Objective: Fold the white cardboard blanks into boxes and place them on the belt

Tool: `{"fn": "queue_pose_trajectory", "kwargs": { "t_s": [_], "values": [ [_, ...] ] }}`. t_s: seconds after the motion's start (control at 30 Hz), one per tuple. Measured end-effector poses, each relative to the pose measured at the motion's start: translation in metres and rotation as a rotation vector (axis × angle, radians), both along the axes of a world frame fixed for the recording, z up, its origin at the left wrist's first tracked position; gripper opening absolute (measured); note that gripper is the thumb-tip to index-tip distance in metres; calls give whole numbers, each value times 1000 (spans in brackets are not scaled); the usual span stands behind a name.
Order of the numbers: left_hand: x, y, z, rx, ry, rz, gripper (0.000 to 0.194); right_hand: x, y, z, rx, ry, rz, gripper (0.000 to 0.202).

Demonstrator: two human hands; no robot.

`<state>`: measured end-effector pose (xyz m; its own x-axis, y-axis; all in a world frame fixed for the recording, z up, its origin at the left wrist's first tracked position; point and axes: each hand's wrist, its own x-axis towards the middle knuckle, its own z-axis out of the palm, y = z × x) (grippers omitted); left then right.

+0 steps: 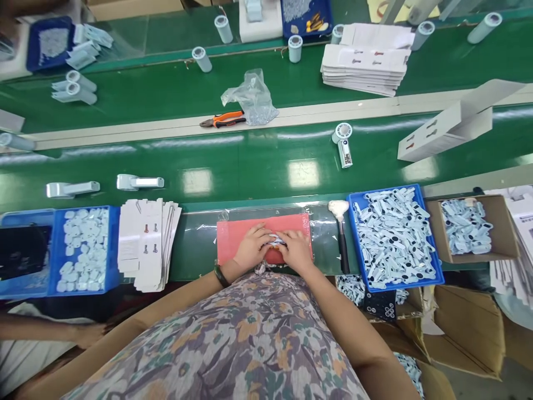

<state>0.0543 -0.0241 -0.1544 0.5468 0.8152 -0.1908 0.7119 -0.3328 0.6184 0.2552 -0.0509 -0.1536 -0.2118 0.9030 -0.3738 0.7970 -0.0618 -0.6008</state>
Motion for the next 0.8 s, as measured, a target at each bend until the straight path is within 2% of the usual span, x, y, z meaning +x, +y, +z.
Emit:
{"fn": "queue_pose_trajectory", "kwargs": {
  "t_s": [0.13, 0.33, 0.43, 0.53, 0.7, 0.8],
  "values": [
    [0, 9, 2, -14, 36, -53, 30, -5, -2, -3, 4, -13, 8, 41],
    [2, 17, 8, -22, 92, -79, 28, -6, 2, -7, 3, 13, -76, 37],
    [2, 16, 13, 3, 153, -110, 31, -3, 1, -6, -10, 37, -35, 41],
    [2, 21, 13, 0, 188, -150, 30, -5, 1, -4, -18, 12, -27, 42],
    [4, 31, 14, 10, 162, -222, 28, -17, 8, 3, -61, 30, -104, 39],
    [-2, 37, 16, 82, 224, -321, 34, -6, 9, 9, -24, 59, -135, 39]
  ]
}}
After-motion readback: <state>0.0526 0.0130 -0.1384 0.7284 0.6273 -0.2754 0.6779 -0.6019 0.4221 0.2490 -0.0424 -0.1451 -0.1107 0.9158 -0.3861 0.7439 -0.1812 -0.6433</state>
